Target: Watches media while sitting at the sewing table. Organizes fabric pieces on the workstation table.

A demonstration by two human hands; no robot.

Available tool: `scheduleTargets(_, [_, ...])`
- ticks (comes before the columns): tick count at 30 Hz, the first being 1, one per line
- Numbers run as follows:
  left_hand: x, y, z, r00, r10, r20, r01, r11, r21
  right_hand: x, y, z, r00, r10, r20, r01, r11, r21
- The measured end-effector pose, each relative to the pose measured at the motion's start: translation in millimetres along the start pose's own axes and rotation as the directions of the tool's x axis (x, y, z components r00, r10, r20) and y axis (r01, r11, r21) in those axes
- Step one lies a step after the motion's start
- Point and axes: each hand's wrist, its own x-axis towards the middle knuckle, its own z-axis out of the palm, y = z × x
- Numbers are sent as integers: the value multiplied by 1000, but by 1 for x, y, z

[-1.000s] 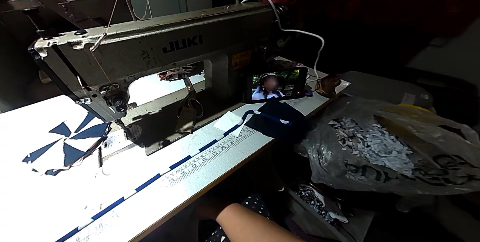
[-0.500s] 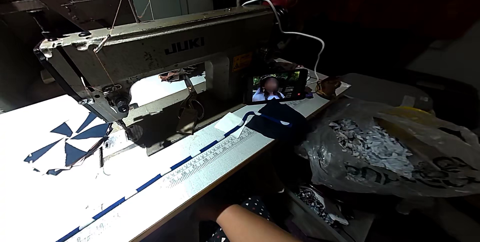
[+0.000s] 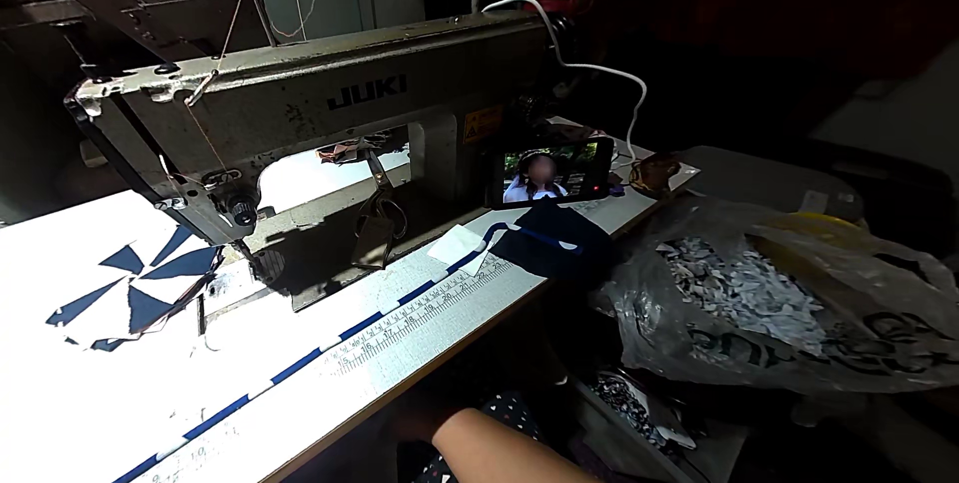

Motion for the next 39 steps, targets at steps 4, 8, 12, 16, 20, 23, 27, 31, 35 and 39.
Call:
scheduleTargets(4, [3, 2, -2, 1000, 15, 19, -14, 1000, -11, -4, -2, -2, 1000, 17, -11, -17, 1000, 7])
scheduleTargets(8, [5, -2, -3, 998, 49, 35, -52, 996, 77, -4, -2, -2, 1000, 15, -15, -15, 1000, 8])
scheduleTargets(12, [4, 2, -2, 999, 20, 41, -24, 996, 87, -3, -2, -2, 1000, -3, -3, 3, 1000, -3])
scheduleTargets(16, [4, -3, -2, 996, 55, 67, -55, 998, 2, -4, -2, -1, 1000, 9, -6, -9, 999, 41])
scheduleTargets(20, [12, -21, 1, 991, 118, 56, -121, 992, 43, -6, -4, -3, 1000, 14, 2, -14, 999, 41])
scheduleTargets(23, [11, -16, 1, 994, 94, 50, -97, 994, 53, -8, -5, -4, 1000, 18, 5, -18, 1000, 24])
scheduleTargets(27, [6, -10, -1, 997, 68, 36, -70, 996, 47, -5, -2, -1, 1000, 13, -14, -12, 999, 43])
scheduleTargets(31, [-4, 12, -7, 997, 52, 52, -54, 998, 39, -4, 0, 0, 1000, 7, -22, -6, 999, 45])
scheduleTargets(35, [4, -4, -1, 998, 35, 44, -36, 999, 19, -3, 0, -1, 1000, 14, -12, -14, 999, 48])
scheduleTargets(39, [0, 5, -4, 997, 35, 69, -38, 998, 39, -4, -1, -1, 1000, 18, -4, -18, 999, 34])
